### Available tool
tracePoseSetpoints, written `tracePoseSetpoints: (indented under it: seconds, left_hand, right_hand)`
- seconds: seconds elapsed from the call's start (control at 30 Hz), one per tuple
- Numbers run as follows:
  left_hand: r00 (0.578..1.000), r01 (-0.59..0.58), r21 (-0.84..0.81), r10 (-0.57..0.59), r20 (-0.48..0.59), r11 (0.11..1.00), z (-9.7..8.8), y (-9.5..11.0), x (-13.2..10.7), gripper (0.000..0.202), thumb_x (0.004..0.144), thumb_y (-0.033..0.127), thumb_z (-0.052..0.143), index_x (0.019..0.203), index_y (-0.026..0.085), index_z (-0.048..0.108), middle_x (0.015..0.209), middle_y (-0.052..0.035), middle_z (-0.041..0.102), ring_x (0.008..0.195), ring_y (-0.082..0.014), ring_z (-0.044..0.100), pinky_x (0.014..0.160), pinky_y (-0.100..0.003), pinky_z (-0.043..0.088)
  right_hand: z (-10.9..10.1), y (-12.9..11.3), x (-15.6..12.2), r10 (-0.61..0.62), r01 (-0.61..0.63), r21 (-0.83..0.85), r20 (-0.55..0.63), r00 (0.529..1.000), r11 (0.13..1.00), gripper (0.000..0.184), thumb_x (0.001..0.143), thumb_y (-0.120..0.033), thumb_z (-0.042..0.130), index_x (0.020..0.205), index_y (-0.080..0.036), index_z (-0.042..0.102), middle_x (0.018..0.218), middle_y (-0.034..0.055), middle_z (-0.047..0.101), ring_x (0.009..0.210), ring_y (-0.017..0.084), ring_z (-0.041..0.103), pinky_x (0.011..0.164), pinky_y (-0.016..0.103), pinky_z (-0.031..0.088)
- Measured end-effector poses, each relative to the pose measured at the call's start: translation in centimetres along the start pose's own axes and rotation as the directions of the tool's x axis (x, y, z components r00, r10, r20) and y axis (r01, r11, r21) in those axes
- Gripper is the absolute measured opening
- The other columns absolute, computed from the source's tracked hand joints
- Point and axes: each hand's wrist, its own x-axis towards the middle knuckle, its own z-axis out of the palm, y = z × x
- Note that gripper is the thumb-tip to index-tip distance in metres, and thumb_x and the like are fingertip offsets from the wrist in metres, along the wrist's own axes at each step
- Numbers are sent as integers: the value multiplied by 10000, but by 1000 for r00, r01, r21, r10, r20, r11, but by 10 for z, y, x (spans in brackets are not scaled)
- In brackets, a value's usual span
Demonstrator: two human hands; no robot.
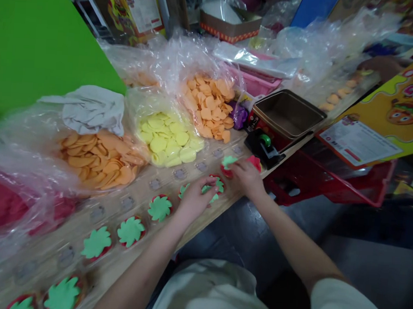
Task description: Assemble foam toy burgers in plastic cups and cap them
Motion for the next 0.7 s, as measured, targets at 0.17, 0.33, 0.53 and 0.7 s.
tracePoseSetpoints:
  seconds: [0.17,0.33,0.53,0.7]
  left_hand:
    - [992,-86,224,63,108,971,4,9,15,369,764,335,509,1113,215,529,1122,-56,565,887,-195,578,625,-283,509]
    - [916,-395,680,326,235,618,22,20,32,460,732,182,515,1187,134,462,1256,-114,465,1109,-224,465,944,-338,371]
    - [958,-284,905,118,260,317,45,31,32,457,766,138,424,1222,123,413,1301,-187,384,851,-232,605,677,-332,498]
    - [954,-299,916,92,284,268,45,32,33,492,783,165,420,1267,103,361,1350,-217,292,856,-242,603,637,-331,505]
  right_hand:
    - [16,6,-22,-145,150,-54,102,984,987,262,843,-189,462,1084,-173,563,1043,90,576,1057,201,465,917,364,395]
    - [3,7,-33,-81,84,-109,36,996,991,397,840,-184,437,1234,-141,442,1214,98,491,1224,217,323,990,393,332]
    - [3,6,-29,114,-77,-309,104,988,948,392,809,-124,440,1191,-179,505,1328,93,375,1308,295,87,1027,490,204]
    - [6,2,-29,164,-124,-318,104,981,940,412,805,-108,426,1201,-199,493,1326,91,373,1311,284,81,1022,501,202]
